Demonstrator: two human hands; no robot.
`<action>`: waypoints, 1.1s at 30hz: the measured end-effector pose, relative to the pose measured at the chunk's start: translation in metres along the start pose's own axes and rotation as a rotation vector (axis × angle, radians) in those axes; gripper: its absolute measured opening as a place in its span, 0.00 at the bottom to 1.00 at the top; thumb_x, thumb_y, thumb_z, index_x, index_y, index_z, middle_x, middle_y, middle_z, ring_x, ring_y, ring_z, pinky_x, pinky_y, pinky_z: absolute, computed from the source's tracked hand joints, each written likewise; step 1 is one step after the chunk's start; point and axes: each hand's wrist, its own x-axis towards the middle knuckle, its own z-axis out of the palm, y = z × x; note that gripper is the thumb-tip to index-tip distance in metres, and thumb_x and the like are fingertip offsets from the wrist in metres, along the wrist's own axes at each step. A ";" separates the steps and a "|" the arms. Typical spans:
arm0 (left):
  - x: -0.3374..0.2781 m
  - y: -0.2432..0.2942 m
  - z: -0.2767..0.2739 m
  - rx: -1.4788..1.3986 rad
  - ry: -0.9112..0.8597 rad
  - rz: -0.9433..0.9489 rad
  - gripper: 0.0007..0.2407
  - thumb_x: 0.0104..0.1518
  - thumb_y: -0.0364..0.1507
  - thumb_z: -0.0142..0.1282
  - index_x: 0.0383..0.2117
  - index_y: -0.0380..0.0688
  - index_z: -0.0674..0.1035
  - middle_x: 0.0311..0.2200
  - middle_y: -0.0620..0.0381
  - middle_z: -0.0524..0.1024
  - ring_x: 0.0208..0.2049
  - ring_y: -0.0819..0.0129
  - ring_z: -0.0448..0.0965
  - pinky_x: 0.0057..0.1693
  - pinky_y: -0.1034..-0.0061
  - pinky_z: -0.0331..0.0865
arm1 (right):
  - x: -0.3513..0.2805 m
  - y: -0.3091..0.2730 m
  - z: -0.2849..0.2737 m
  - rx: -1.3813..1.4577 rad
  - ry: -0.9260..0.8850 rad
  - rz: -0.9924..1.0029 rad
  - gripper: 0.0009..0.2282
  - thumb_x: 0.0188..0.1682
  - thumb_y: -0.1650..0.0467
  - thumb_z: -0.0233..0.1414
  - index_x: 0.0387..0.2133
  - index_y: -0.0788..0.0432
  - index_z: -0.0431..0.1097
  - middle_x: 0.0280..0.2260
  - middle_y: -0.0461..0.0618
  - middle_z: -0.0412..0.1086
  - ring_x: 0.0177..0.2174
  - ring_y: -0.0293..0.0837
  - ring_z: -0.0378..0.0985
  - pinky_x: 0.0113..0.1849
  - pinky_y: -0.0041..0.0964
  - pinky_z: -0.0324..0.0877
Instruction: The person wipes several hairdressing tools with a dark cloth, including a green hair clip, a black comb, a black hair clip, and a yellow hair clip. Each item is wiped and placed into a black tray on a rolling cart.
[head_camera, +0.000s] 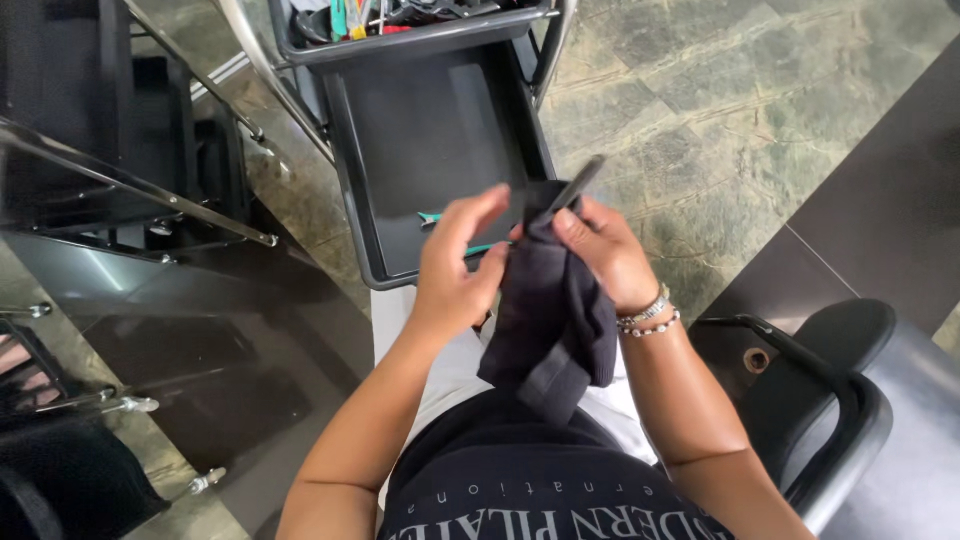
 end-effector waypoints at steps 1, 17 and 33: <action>0.003 0.006 -0.004 -0.003 -0.006 -0.004 0.20 0.55 0.20 0.55 0.57 0.42 0.75 0.50 0.45 0.75 0.55 0.47 0.76 0.61 0.59 0.71 | 0.006 0.016 -0.009 0.001 0.007 0.003 0.09 0.56 0.67 0.52 0.36 0.63 0.73 0.29 0.52 0.75 0.30 0.42 0.78 0.36 0.35 0.77; 0.021 0.033 -0.029 0.056 -0.120 -0.140 0.10 0.63 0.38 0.52 0.41 0.47 0.78 0.30 0.51 0.81 0.34 0.60 0.77 0.45 0.66 0.74 | -0.007 0.090 -0.005 -0.253 -0.235 0.169 0.06 0.54 0.68 0.57 0.32 0.59 0.78 0.28 0.44 0.76 0.31 0.35 0.70 0.34 0.31 0.70; 0.015 0.025 -0.030 -0.376 0.283 -0.136 0.15 0.71 0.36 0.36 0.39 0.38 0.75 0.18 0.53 0.73 0.25 0.66 0.79 0.46 0.71 0.78 | -0.028 0.099 0.008 -0.340 -0.354 0.080 0.05 0.56 0.70 0.53 0.33 0.59 0.74 0.26 0.47 0.74 0.34 0.35 0.68 0.40 0.38 0.71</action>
